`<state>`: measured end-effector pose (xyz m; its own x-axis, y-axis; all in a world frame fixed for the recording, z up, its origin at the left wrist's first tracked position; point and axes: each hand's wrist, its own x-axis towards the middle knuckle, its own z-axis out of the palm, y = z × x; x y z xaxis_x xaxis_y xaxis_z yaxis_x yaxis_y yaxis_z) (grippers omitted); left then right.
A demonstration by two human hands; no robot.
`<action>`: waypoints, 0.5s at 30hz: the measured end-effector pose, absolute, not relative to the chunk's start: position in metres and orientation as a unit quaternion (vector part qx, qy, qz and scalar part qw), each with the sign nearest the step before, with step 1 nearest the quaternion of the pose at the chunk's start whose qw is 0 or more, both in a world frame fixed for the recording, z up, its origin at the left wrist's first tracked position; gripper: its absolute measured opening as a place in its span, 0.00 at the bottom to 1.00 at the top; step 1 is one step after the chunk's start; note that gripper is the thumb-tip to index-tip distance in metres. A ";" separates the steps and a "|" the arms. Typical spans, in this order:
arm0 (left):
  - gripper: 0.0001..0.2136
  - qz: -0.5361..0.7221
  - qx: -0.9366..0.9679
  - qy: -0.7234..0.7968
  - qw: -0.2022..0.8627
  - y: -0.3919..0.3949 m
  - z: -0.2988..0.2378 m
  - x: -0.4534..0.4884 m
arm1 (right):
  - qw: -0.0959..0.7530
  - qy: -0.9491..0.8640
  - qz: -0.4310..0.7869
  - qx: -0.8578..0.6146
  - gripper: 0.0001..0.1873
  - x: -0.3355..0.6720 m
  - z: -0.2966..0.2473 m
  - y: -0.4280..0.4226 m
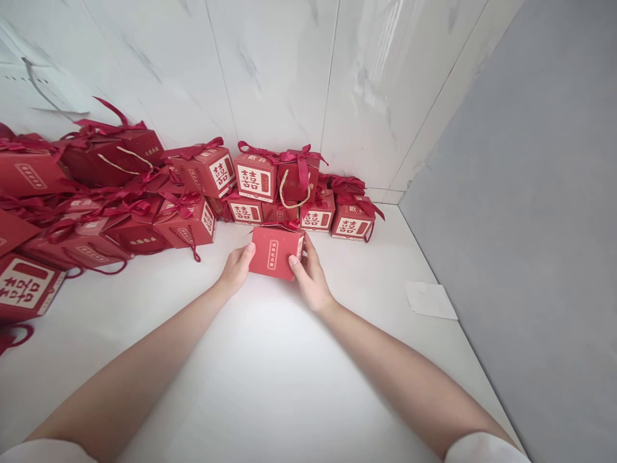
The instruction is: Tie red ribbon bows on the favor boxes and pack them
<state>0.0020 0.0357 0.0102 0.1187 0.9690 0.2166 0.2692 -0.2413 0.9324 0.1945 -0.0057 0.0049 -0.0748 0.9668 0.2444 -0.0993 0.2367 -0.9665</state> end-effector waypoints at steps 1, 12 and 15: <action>0.27 0.466 0.652 0.486 0.350 0.032 0.012 0.005 | 0.564 -0.543 0.476 -0.400 0.44 0.194 0.004 -0.005; 0.44 0.458 0.693 0.456 0.318 0.024 0.010 0.016 | 0.609 -0.545 0.416 -0.398 0.33 0.197 0.002 -0.002; 0.35 0.485 0.635 0.441 0.409 0.032 0.008 0.014 | 0.599 -0.552 0.423 -0.397 0.29 0.196 0.005 -0.002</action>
